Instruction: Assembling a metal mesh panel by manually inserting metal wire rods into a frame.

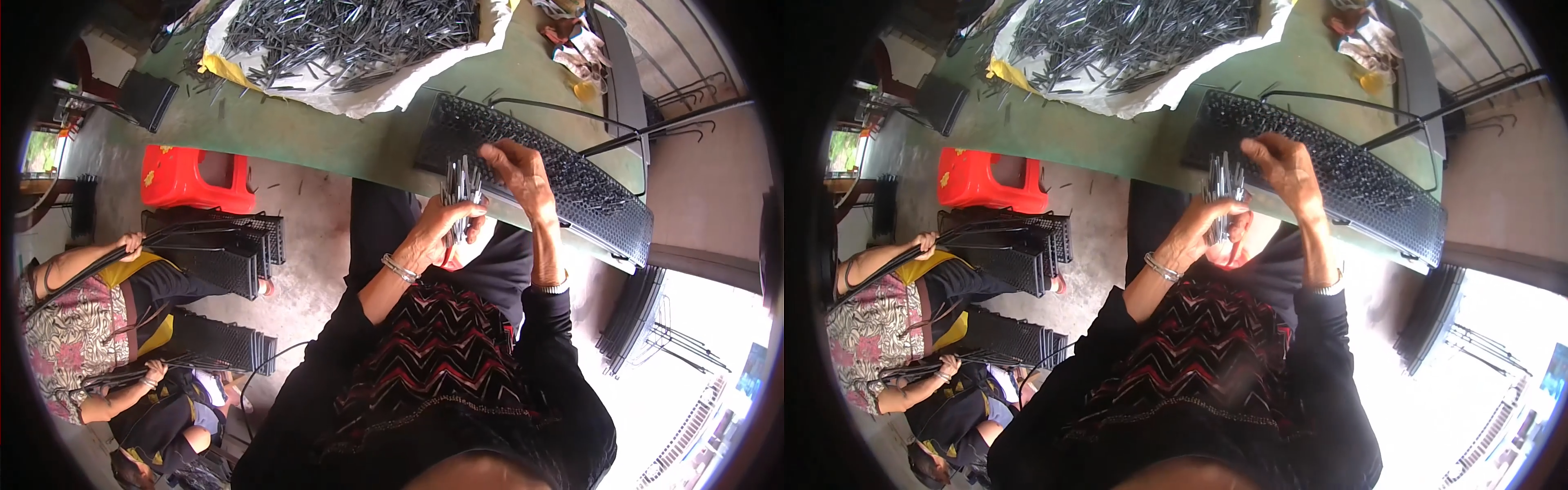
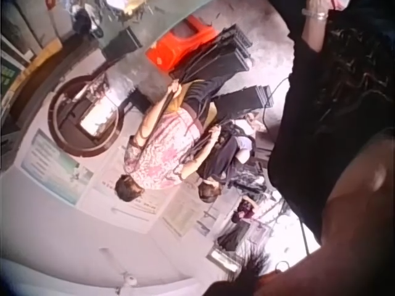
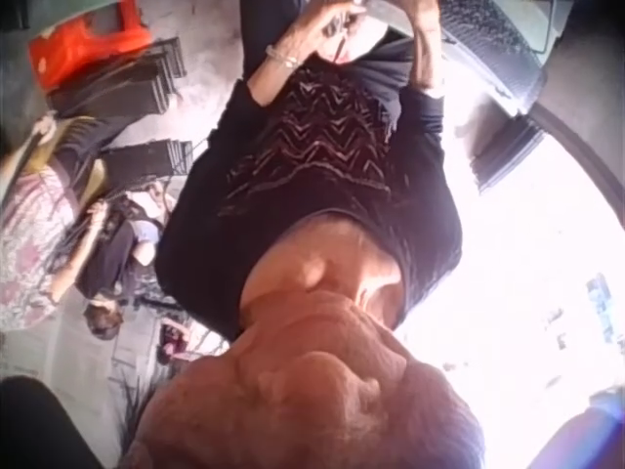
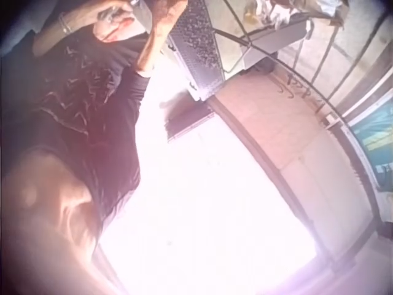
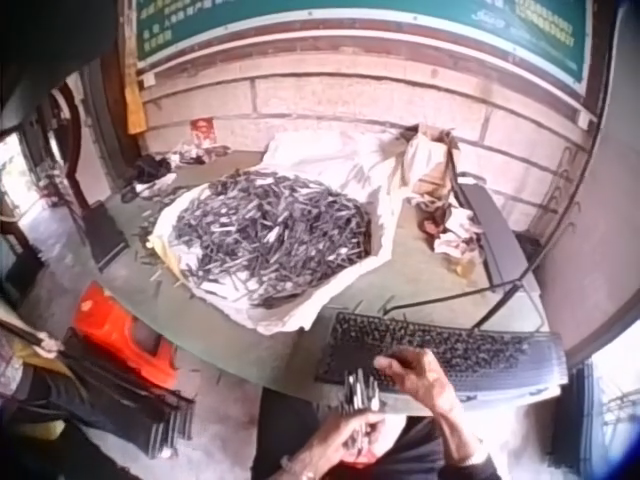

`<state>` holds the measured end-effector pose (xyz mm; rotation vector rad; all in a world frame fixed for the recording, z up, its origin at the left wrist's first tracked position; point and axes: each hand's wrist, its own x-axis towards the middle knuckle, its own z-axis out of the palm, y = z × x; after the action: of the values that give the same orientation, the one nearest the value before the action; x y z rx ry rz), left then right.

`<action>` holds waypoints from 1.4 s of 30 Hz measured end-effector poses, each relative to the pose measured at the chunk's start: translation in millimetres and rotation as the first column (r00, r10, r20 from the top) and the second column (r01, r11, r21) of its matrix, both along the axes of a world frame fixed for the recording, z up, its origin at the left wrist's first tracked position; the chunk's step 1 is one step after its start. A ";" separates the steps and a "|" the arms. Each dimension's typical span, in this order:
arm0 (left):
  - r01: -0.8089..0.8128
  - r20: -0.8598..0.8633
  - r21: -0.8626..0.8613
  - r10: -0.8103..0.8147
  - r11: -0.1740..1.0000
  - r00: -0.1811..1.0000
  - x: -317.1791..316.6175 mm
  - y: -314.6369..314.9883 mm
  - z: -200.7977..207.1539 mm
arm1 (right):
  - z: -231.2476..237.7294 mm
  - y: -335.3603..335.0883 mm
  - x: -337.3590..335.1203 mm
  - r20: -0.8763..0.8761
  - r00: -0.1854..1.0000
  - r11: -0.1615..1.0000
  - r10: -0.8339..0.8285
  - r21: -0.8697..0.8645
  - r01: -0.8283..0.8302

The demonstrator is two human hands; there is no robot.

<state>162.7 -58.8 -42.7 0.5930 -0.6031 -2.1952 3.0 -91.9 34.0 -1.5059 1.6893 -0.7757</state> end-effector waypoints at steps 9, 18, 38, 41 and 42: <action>0.079 0.136 -0.008 -0.077 0.997 0.988 -7.2 0.4 14.7 | 2.4 21.4 -15.9 0.326 0.941 0.995 0.095 -0.001 -0.100; 0.041 0.139 -0.045 -0.035 0.998 0.990 -7.9 -6.7 -2.1 | -24.4 -4.4 -3.6 0.085 0.950 0.759 -0.299 -0.583 0.291; -0.076 0.158 -0.220 0.112 0.973 0.981 -18.5 28.1 -16.7 | -27.1 41.2 -5.3 0.065 0.992 0.964 0.110 -0.251 -0.090; 0.009 0.228 -0.270 0.054 0.963 0.972 -21.3 30.8 -10.7 | -31.9 52.0 -12.1 -0.007 0.974 0.913 0.226 -0.346 -0.215; 0.042 0.227 -0.299 0.028 0.953 0.973 -26.9 30.3 -15.5 | -30.0 55.0 -15.9 0.083 0.976 0.939 0.199 -0.300 -0.166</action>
<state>135.8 -28.5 -58.2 0.6843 -1.0427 -1.9995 -12.9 -36.9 4.0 -1.7557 1.3719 -1.0222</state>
